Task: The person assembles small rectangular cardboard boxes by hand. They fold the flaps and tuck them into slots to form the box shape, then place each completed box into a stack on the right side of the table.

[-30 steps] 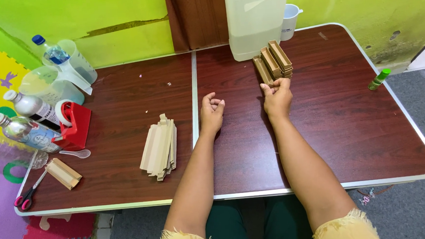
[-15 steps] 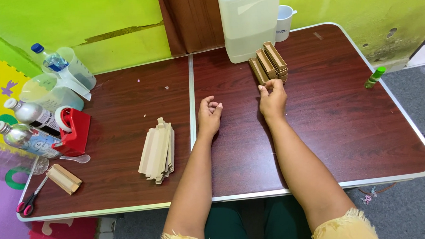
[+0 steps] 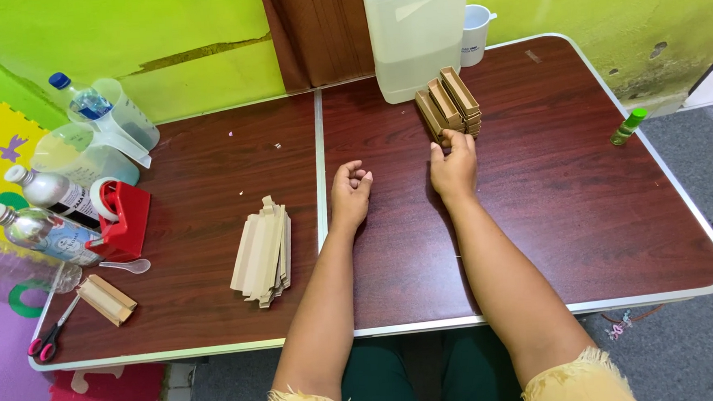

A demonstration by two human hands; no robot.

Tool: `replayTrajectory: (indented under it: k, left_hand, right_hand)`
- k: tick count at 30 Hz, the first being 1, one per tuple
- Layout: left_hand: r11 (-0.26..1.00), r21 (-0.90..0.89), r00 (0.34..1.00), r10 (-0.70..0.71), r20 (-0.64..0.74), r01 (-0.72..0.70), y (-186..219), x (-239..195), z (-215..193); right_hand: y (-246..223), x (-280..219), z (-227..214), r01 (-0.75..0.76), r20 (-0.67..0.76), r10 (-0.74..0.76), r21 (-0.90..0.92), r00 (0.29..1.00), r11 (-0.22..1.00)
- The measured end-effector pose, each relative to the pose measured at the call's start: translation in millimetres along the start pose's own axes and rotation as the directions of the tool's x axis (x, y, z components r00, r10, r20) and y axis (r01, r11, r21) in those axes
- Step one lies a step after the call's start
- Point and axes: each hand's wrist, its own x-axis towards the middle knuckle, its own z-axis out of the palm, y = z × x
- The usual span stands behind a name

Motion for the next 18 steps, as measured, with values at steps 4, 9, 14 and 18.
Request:
replayTrajectory:
  k: [4, 9, 14, 18]
  left_hand:
    - [0.992, 0.073, 0.994, 0.108, -0.033, -0.105, 11, -6, -5]
    - [0.921, 0.301, 0.959, 0.278, -0.063, -0.247, 47, -22, -26]
    - [0.724, 0.690, 0.992, 0.085, -0.095, 0.004, 64, -34, -77]
    - [0.498, 0.836, 0.968, -0.026, -0.251, 0.230, 42, -59, -142]
  right_hand:
    - [13, 1, 7, 0.033, -0.003, -0.033, 0.025, 0.999, 0.999]
    - [8, -3, 7, -0.009, 0.210, 0.007, 0.012, 0.978, 1.000]
    - [5, 0, -1, 0.002, 0.331, 0.035, -0.110, 0.943, 0.994]
    - [9, 2, 3, 0.022, 0.390, 0.059, -0.199, 0.919, 0.980]
